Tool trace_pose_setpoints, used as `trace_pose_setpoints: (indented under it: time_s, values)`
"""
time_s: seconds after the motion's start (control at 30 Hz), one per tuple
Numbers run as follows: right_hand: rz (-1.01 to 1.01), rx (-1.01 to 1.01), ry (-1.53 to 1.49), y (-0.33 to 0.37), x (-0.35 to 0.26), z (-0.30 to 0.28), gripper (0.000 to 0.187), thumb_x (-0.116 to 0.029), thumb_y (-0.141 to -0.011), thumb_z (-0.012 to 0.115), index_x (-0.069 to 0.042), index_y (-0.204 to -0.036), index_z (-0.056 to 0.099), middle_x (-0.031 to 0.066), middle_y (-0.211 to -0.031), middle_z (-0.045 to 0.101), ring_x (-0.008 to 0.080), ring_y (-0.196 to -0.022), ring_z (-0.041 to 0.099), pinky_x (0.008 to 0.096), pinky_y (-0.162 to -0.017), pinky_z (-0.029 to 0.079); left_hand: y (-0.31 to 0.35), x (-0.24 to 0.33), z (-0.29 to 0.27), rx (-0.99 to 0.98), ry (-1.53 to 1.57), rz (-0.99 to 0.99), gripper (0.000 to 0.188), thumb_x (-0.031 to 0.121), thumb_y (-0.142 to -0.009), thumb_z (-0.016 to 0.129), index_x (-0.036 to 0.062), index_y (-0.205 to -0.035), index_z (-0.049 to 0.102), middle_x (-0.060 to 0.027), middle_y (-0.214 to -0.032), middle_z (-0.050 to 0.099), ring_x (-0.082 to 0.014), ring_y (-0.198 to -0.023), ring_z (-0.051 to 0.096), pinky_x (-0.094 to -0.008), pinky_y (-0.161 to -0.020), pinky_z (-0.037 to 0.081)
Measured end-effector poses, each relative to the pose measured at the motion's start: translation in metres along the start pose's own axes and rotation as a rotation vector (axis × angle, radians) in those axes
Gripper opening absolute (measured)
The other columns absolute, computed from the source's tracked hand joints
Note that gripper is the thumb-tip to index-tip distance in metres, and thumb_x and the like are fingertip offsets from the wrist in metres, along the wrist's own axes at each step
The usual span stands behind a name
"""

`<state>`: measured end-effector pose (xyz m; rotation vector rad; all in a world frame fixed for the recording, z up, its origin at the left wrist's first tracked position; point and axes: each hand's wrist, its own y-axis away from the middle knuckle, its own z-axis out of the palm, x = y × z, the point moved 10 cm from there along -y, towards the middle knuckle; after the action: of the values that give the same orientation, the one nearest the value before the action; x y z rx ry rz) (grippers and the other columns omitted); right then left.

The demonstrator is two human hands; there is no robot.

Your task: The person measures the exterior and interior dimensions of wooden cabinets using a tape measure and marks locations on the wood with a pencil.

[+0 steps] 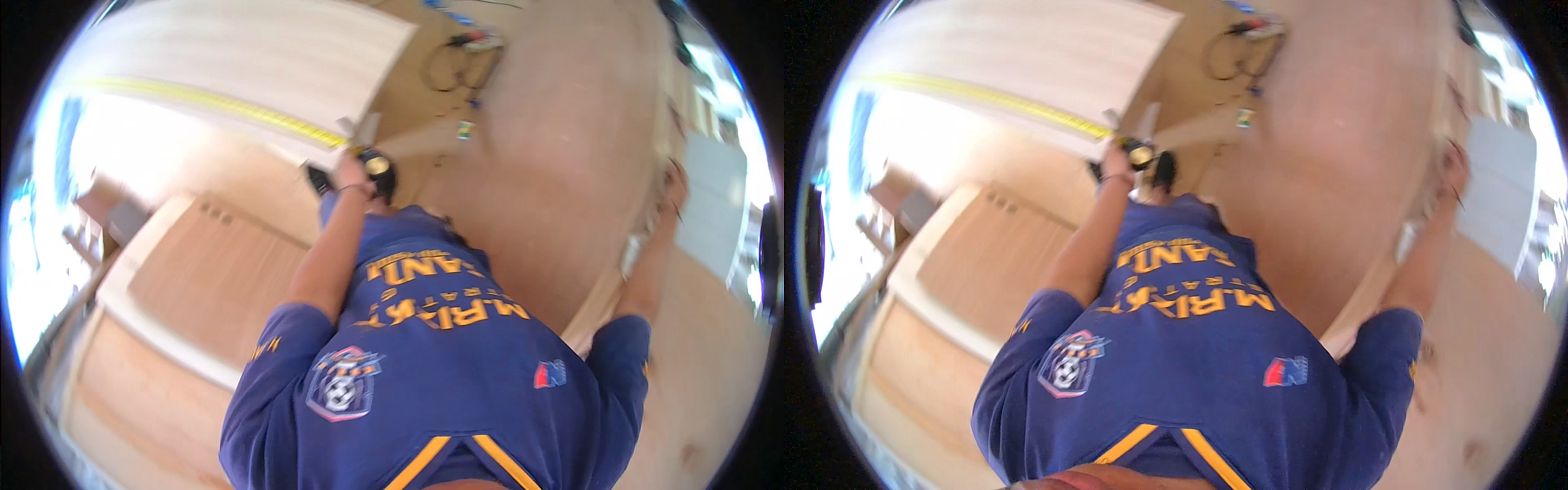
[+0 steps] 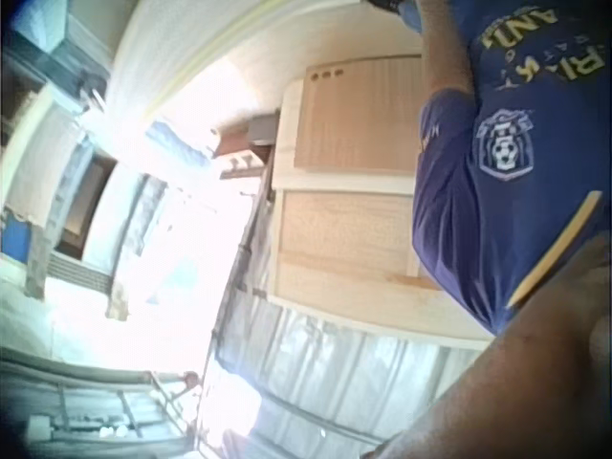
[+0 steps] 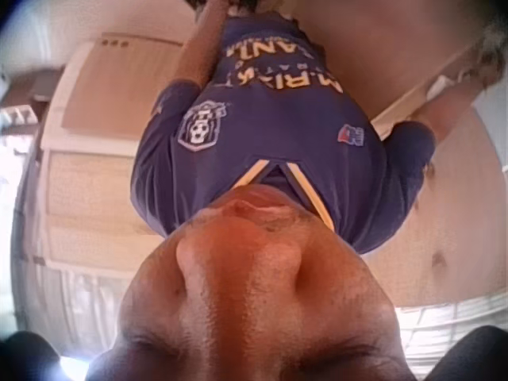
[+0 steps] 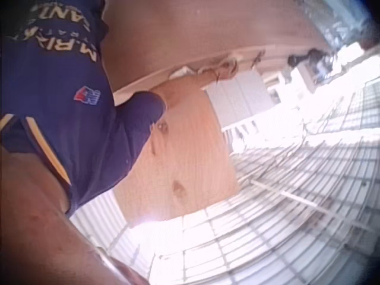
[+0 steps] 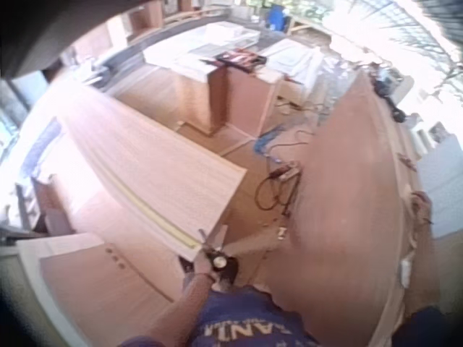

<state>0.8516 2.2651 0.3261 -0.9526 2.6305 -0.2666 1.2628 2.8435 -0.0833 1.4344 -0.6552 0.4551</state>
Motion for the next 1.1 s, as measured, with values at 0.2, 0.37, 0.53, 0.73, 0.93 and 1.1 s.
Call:
trace_pose_setpoints:
  time_s: [0.2, 0.37, 0.53, 0.73, 0.93, 1.1]
  values:
    - [0.525, 0.118, -0.592, 0.014, 0.025, 0.008, 0.024, -0.015, -0.083, 0.057, -0.004, -0.103, 0.062, -0.0041, -0.073, 0.050, 0.0046, -0.064, 0.040, 0.0170, -0.059, 0.033, 0.012, 0.008, 0.020, -0.166, 0.464, -0.001, 0.035, 0.033, -0.093, 0.036, 0.0030, -0.094, 0.053, -0.0092, -0.082, 0.059, -0.0194, -0.069, 0.060, -0.0317, -0.065, 0.050]
    - [0.528, 0.102, -0.664, 0.013, 0.021, 0.010, 0.024, -0.016, -0.084, 0.057, -0.003, -0.103, 0.061, -0.0062, -0.069, 0.048, 0.0042, -0.060, 0.036, 0.0174, -0.054, 0.030, 0.009, 0.008, 0.017, -0.162, 0.474, 0.024, 0.034, 0.031, -0.094, 0.031, 0.0024, -0.095, 0.051, -0.0109, -0.081, 0.060, -0.0205, -0.068, 0.061, -0.0310, -0.064, 0.052]
    - [0.537, 0.086, -0.594, 0.013, 0.025, 0.007, 0.026, -0.019, -0.083, 0.058, -0.003, -0.104, 0.061, -0.0039, -0.075, 0.053, 0.0050, -0.065, 0.042, 0.0169, -0.060, 0.034, 0.013, 0.007, 0.022, -0.184, 0.463, -0.037, 0.037, 0.033, -0.094, 0.032, 0.0018, -0.098, 0.051, -0.0107, -0.084, 0.060, -0.0198, -0.072, 0.061, -0.0301, -0.068, 0.051]
    - [0.533, 0.096, -0.503, 0.011, 0.024, 0.003, 0.029, -0.022, -0.083, 0.058, -0.004, -0.106, 0.060, -0.0021, -0.081, 0.055, 0.0059, -0.072, 0.046, 0.0173, -0.066, 0.036, 0.038, 0.030, 0.016, -0.061, 0.389, -0.014, 0.042, 0.036, -0.093, 0.034, 0.0013, -0.088, 0.057, -0.0070, -0.078, 0.056, -0.0160, -0.069, 0.055, -0.0274, -0.065, 0.047]
    - [0.531, 0.066, -0.610, 0.008, 0.040, 0.010, 0.029, -0.023, -0.083, 0.058, -0.004, -0.105, 0.061, -0.0019, -0.081, 0.056, 0.0063, -0.070, 0.046, 0.0182, -0.065, 0.036, 0.042, 0.041, 0.015, -0.050, 0.369, 0.067, 0.043, 0.036, -0.094, 0.033, 0.0010, -0.087, 0.057, -0.0069, -0.076, 0.056, -0.0160, -0.068, 0.055, -0.0270, -0.064, 0.047]
    - [0.496, 0.080, -0.509, 0.006, 0.043, 0.005, 0.027, -0.022, -0.082, 0.059, -0.004, -0.103, 0.062, -0.0022, -0.079, 0.055, 0.0064, -0.070, 0.045, 0.0187, -0.065, 0.037, 0.040, 0.037, 0.017, -0.058, 0.407, 0.038, 0.043, 0.035, -0.094, 0.033, 0.0002, -0.089, 0.057, -0.0070, -0.077, 0.056, -0.0159, -0.068, 0.055, -0.0272, -0.063, 0.047]
